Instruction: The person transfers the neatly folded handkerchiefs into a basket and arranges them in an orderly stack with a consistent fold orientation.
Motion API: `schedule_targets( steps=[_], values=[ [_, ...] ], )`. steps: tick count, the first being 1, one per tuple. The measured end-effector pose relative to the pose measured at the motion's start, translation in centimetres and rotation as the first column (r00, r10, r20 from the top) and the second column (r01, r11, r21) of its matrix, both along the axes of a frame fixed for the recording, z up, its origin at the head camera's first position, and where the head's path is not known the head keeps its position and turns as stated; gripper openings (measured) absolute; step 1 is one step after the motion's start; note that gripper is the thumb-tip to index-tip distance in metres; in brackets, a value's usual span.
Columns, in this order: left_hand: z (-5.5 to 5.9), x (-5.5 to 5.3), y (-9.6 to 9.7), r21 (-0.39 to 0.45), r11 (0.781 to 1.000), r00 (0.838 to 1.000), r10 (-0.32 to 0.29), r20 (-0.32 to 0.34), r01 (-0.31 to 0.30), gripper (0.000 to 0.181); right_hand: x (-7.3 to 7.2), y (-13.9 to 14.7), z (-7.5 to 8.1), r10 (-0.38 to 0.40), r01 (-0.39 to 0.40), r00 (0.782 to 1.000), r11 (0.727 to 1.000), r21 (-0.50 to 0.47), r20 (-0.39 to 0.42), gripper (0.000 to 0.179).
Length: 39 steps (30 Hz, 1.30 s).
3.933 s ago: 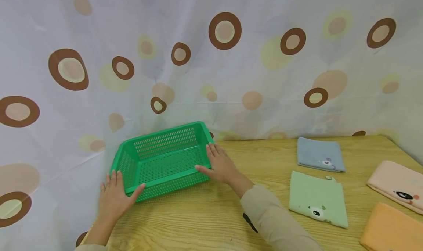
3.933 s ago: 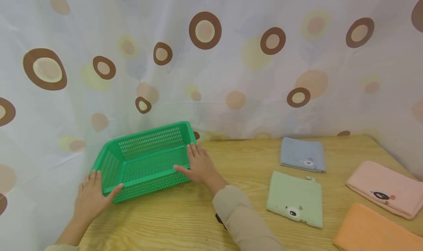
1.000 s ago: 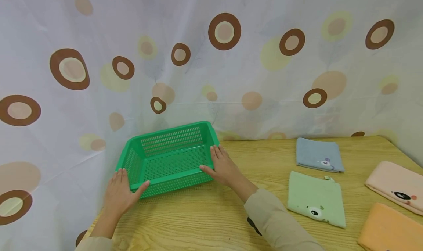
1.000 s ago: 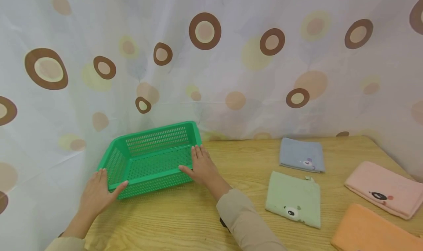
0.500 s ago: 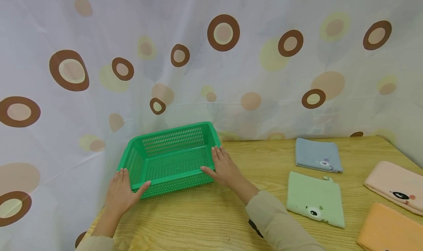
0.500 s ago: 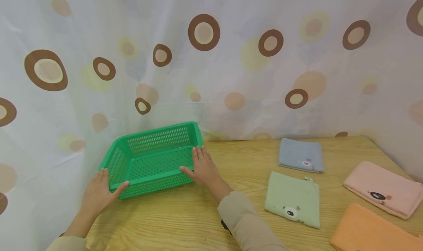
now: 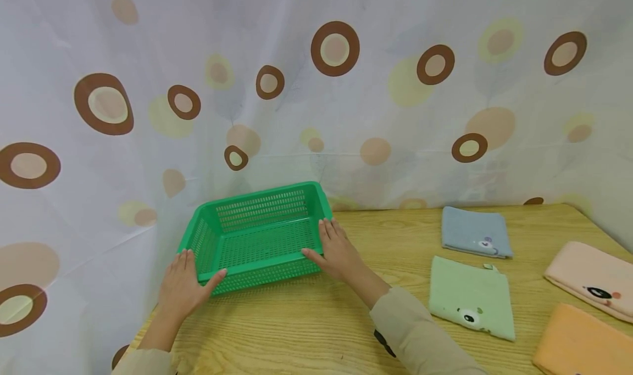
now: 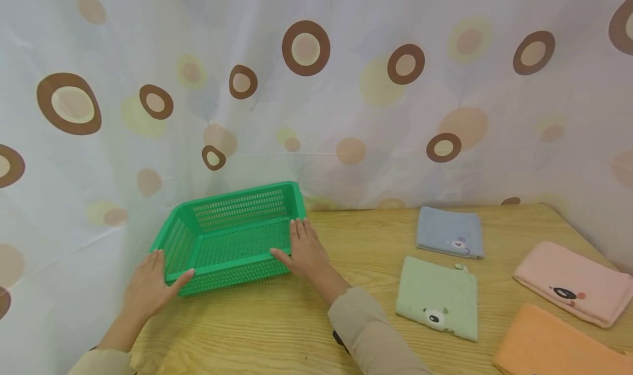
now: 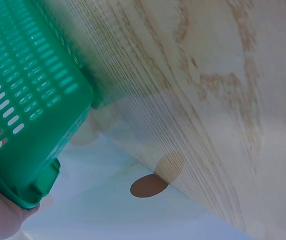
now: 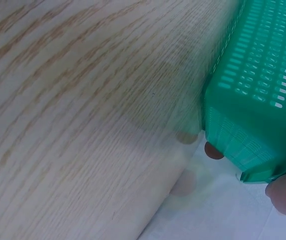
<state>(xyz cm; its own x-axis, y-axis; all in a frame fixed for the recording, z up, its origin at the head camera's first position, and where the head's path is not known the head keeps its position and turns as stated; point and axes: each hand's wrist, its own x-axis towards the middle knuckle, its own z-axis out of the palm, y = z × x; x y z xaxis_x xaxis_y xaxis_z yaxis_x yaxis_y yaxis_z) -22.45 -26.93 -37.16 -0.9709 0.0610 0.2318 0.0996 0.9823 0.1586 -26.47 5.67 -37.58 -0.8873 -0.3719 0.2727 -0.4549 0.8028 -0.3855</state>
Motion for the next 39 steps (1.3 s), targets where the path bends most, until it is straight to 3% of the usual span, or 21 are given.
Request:
schedule_targets(
  steps=[39],
  values=[
    [-0.19, -0.78, 0.21, 0.021, 0.999, 0.998, -0.039, -0.039, 0.039, 0.097, 0.86, 0.22, -0.17, -0.062, 0.062, 0.998, 0.998, 0.000, 0.002, 0.082]
  ],
)
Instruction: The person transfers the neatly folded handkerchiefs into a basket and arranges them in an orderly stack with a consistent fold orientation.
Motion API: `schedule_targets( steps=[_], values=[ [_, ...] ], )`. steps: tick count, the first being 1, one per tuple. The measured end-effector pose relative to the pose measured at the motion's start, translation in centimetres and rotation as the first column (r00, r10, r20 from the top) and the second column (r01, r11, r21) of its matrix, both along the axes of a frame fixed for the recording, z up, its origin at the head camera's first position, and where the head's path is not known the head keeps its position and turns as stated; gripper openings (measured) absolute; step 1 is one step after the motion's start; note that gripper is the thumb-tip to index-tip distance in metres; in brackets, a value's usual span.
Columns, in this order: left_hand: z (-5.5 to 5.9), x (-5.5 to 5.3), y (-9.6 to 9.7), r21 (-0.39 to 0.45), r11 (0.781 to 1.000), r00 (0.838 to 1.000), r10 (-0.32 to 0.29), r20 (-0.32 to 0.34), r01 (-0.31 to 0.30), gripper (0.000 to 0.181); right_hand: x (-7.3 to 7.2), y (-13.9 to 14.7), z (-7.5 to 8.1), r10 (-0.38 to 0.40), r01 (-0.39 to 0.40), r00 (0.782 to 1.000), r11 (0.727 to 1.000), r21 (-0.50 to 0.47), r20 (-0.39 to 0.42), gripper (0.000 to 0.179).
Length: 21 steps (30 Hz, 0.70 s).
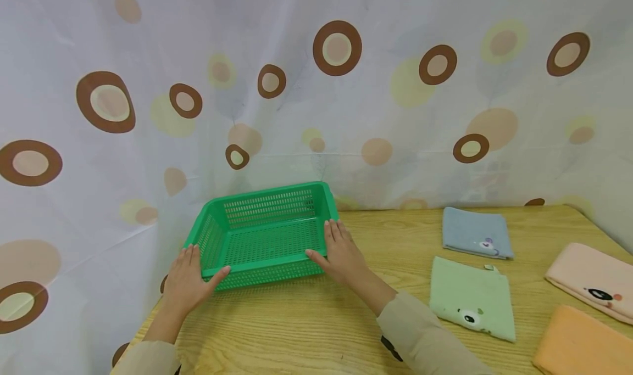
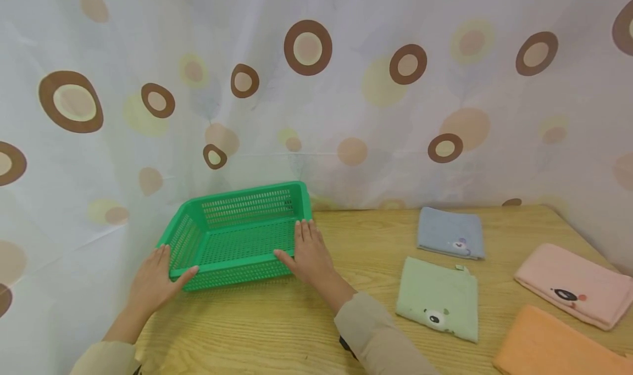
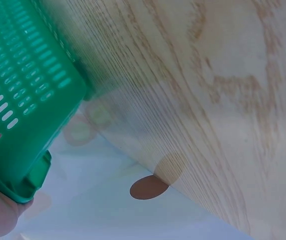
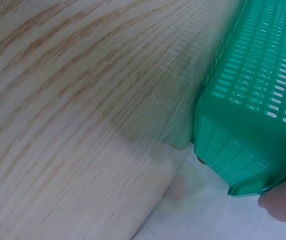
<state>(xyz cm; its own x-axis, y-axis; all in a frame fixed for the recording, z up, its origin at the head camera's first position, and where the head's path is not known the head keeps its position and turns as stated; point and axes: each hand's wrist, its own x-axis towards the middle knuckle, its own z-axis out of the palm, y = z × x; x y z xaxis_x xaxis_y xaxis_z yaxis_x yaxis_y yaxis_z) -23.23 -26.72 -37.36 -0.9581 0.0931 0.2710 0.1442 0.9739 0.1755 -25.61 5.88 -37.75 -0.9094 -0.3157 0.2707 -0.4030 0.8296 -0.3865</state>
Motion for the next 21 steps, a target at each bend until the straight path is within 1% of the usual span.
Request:
schedule_targets(
  steps=[3, 10, 15, 21],
  values=[
    [-0.04, -0.03, -0.02, -0.004, 1.000, 1.000, -0.001, -0.001, 0.001, 0.097, 0.10, 0.00, 0.05, -0.006, 0.006, 1.000, 1.000, 0.007, 0.003, 0.082],
    [-0.04, -0.05, 0.11, -0.009, 1.000, 1.000, -0.009, -0.003, 0.009, 0.097, 0.25, 0.05, -0.10, -0.015, 0.016, 1.000, 1.000, 0.016, -0.021, 0.082],
    [-0.02, -0.10, 0.20, -0.010, 1.000, 1.000, -0.014, 0.000, 0.014, 0.097, 0.47, 0.13, -0.10, -0.026, 0.027, 1.000, 0.999, 0.021, -0.013, 0.083],
    [-0.07, -0.33, 0.21, -0.013, 1.000, 1.000, -0.021, -0.004, 0.021, 0.097, 0.62, 0.21, -0.08, -0.039, 0.040, 0.999, 0.999, 0.028, -0.024, 0.082]
  ],
)
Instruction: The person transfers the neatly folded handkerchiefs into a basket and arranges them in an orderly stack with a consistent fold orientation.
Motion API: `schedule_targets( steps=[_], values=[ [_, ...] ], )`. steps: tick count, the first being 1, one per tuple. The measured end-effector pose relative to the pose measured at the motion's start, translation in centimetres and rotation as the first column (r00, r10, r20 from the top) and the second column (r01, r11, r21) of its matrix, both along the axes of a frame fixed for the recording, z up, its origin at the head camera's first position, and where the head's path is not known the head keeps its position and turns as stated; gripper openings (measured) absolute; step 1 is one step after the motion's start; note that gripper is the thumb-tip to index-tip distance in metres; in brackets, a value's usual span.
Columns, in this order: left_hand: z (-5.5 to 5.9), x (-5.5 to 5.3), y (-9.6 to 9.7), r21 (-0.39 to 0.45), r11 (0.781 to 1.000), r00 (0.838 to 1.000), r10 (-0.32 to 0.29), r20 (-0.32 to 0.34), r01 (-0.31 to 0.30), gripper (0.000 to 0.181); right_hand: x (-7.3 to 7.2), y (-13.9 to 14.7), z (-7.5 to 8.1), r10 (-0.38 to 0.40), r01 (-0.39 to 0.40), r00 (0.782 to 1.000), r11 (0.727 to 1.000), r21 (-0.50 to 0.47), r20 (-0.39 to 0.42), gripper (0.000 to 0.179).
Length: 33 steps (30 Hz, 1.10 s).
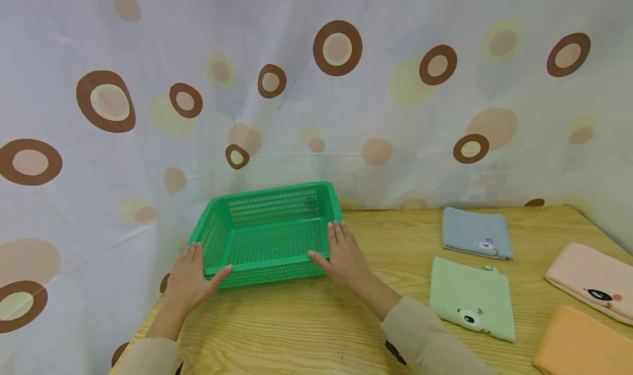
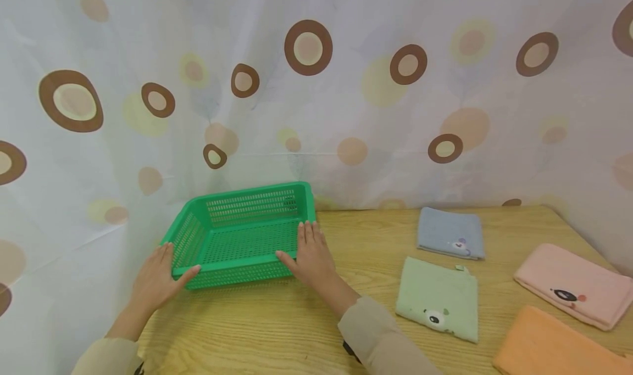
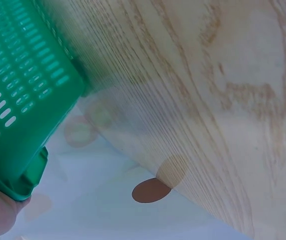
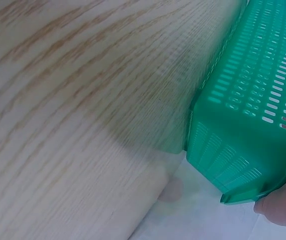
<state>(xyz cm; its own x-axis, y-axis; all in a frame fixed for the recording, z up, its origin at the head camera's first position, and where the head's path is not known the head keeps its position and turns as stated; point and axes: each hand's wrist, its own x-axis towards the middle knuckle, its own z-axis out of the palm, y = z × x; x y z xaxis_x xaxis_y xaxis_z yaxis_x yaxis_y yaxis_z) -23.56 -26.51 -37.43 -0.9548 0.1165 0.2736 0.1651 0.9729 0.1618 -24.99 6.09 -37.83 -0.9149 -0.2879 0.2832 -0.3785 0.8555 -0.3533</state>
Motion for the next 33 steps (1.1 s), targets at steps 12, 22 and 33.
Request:
schedule_targets(
  steps=[12, 22, 33],
  values=[
    [0.01, -0.19, 0.15, -0.005, 1.000, 1.000, -0.016, -0.011, 0.016, 0.095, 0.31, 0.12, 0.01, -0.014, 0.014, 1.000, 1.000, 0.003, -0.009, 0.082],
    [0.00, -0.49, 0.22, -0.010, 1.000, 0.999, -0.025, -0.021, 0.025, 0.095, 0.71, 0.29, 0.12, -0.027, 0.027, 1.000, 1.000, -0.004, -0.004, 0.082],
    [0.03, -0.68, 0.28, -0.029, 0.999, 1.000, -0.024, -0.010, 0.024, 0.096, 0.81, 0.45, -0.15, -0.043, 0.044, 0.998, 0.999, 0.010, -0.034, 0.081]
  ],
)
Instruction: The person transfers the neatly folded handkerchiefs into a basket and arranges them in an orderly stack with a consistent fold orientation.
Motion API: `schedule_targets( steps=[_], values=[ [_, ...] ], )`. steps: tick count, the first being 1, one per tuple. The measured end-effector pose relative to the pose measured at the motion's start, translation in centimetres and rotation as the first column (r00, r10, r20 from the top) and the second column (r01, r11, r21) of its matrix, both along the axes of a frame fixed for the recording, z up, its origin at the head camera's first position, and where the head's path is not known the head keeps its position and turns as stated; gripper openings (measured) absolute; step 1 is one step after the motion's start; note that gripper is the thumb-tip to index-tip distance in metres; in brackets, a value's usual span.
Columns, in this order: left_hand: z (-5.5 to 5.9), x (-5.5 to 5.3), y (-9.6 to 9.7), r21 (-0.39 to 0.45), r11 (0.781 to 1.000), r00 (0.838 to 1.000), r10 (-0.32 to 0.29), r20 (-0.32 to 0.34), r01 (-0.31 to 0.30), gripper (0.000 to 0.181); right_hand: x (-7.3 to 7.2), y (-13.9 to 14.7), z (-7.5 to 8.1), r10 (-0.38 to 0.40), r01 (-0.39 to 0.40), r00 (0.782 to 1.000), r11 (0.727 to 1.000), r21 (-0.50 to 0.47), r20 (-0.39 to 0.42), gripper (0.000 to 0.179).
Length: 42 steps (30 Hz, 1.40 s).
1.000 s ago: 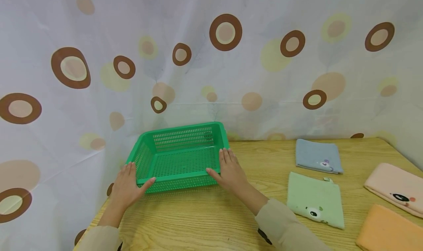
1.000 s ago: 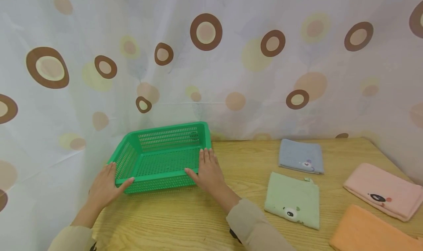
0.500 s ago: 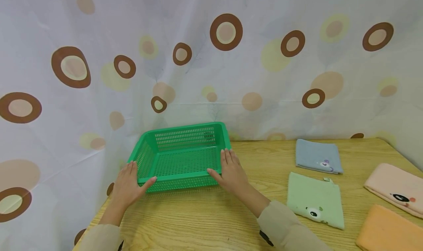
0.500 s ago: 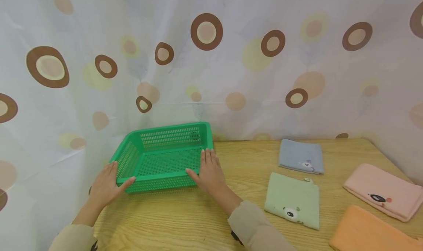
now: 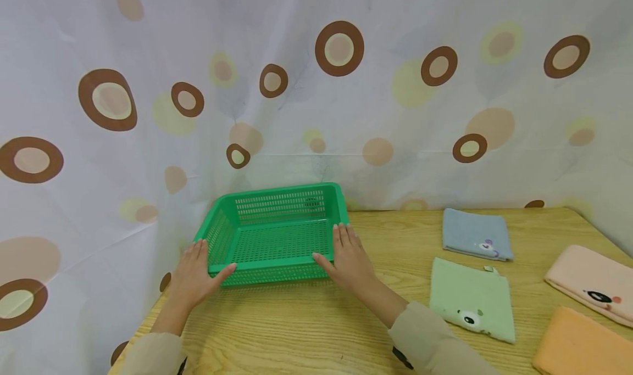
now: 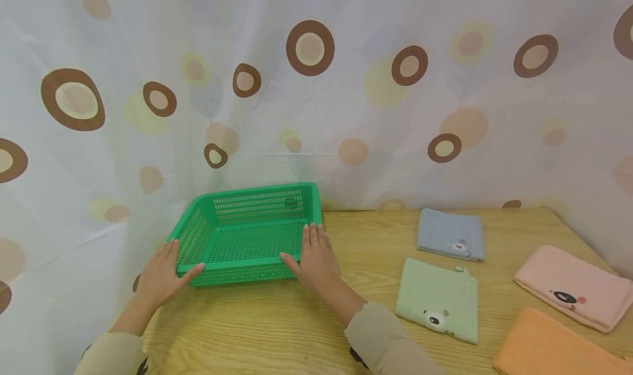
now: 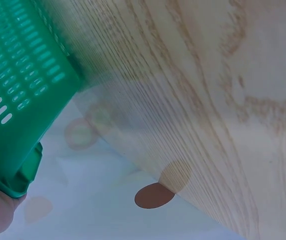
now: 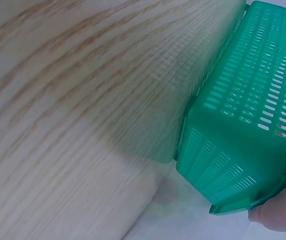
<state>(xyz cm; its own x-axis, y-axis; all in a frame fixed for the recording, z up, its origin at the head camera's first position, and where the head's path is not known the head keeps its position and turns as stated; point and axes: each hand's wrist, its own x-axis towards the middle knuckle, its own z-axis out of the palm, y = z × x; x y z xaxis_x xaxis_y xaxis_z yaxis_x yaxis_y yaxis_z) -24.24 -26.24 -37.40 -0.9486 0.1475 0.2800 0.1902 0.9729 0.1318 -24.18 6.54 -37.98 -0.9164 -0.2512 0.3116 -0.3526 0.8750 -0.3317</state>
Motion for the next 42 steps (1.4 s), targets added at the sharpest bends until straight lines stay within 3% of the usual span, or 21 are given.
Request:
schedule_targets(
  steps=[22, 42],
  values=[
    [-0.15, -0.09, 0.40, 0.027, 1.000, 1.000, -0.014, -0.002, 0.014, 0.096, 0.51, 0.37, -0.06, -0.019, 0.019, 1.000, 1.000, 0.004, -0.006, 0.081],
    [-0.35, -0.21, 0.91, -0.010, 1.000, 0.999, -0.018, -0.036, 0.018, 0.095, 1.00, 0.80, 0.00, -0.030, 0.030, 0.999, 0.999, -0.015, -0.015, 0.080]
  ],
)
